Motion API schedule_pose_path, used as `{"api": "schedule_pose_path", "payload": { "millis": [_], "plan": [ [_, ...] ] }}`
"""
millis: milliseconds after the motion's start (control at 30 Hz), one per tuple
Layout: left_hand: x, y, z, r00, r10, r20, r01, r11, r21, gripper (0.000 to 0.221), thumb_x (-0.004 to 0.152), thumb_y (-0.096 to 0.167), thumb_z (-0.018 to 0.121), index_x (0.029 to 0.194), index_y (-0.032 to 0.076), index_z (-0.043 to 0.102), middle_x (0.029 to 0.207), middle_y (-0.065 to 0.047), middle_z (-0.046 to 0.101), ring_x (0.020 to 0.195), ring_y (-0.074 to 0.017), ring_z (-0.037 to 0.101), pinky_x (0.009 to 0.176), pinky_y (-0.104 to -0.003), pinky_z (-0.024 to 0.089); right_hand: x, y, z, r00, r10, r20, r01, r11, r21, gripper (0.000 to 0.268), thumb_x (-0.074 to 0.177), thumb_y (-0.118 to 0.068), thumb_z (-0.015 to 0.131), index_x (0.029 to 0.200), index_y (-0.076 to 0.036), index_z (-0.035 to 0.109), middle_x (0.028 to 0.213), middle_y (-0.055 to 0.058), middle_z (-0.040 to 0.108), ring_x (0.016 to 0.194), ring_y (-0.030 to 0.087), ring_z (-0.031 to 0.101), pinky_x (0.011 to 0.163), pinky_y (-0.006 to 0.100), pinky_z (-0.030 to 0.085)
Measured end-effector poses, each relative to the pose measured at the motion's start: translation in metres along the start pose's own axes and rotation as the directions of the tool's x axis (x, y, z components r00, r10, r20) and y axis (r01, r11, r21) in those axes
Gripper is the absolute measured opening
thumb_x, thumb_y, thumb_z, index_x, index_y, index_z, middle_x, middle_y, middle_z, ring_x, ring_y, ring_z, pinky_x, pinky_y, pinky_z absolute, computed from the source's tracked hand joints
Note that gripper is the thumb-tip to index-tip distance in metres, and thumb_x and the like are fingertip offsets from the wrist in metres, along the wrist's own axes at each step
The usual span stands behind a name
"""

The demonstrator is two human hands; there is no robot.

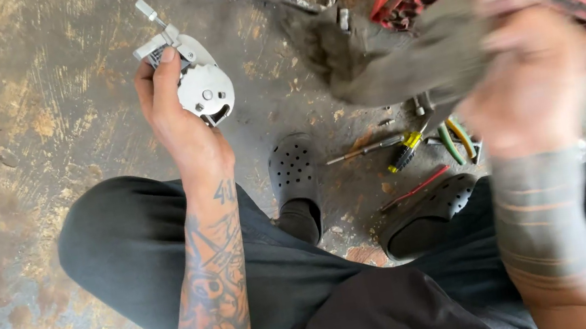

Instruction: Assemble and inspect a motorcycle carburetor or similar engine fuel system component.

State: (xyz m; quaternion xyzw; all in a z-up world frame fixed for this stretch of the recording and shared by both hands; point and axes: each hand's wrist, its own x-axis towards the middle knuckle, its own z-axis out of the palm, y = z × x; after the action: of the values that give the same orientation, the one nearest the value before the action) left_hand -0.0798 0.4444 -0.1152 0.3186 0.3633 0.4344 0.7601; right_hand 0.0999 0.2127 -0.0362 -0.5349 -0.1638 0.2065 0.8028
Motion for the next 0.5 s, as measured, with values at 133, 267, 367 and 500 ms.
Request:
{"api": "schedule_pose_path", "payload": {
  "millis": [133,267,367,500],
  "plan": [
    [0.001,0.012,0.0,0.999,-0.003,-0.042,-0.001,0.996,-0.093,0.031,0.091,0.021,0.063,0.116,0.003,0.057,0.102,-0.008,0.064,0.087,-0.0154,0.063,0.075,-0.028,0.048,0.015,-0.007,0.016,0.899,0.434,0.062,-0.438,0.885,0.161,0.022,0.084,-0.005,0.059,0.104,-0.006,0.067,0.112,0.007,0.064,0.105,0.02,0.062,0.1,0.033,0.048],
    [0.005,0.006,-0.008,0.978,0.015,-0.209,-0.034,0.995,-0.089,0.03,0.081,0.028,0.081,0.101,0.014,0.064,0.09,-0.007,0.068,0.085,-0.0178,0.069,0.077,-0.037,0.064,0.033,-0.039,0.011,0.915,0.398,-0.056,-0.396,0.917,0.055,0.018,0.084,-0.004,0.065,0.101,-0.008,0.07,0.106,0.002,0.068,0.106,0.016,0.063,0.105,0.029,0.047],
    [0.01,0.005,-0.012,0.977,0.007,-0.213,-0.03,0.994,-0.105,0.031,0.079,0.028,0.082,0.1,0.014,0.065,0.091,-0.008,0.068,0.085,-0.0182,0.068,0.077,-0.039,0.064,0.038,-0.069,-0.004,0.929,0.367,-0.051,-0.366,0.93,0.036,0.017,0.085,-0.003,0.065,0.101,-0.008,0.07,0.106,0.002,0.068,0.106,0.016,0.063,0.105,0.029,0.047],
    [0.015,-0.002,-0.017,0.98,-0.015,-0.2,-0.007,0.994,-0.107,0.028,0.08,0.028,0.082,0.098,0.014,0.065,0.09,-0.007,0.068,0.083,-0.018,0.069,0.074,-0.037,0.064,0.063,-0.116,-0.093,0.956,0.29,-0.051,-0.29,0.957,0.007,0.017,0.086,-0.002,0.064,0.101,-0.007,0.07,0.106,0.003,0.068,0.105,0.016,0.064,0.105,0.03,0.048]
  ]
}}
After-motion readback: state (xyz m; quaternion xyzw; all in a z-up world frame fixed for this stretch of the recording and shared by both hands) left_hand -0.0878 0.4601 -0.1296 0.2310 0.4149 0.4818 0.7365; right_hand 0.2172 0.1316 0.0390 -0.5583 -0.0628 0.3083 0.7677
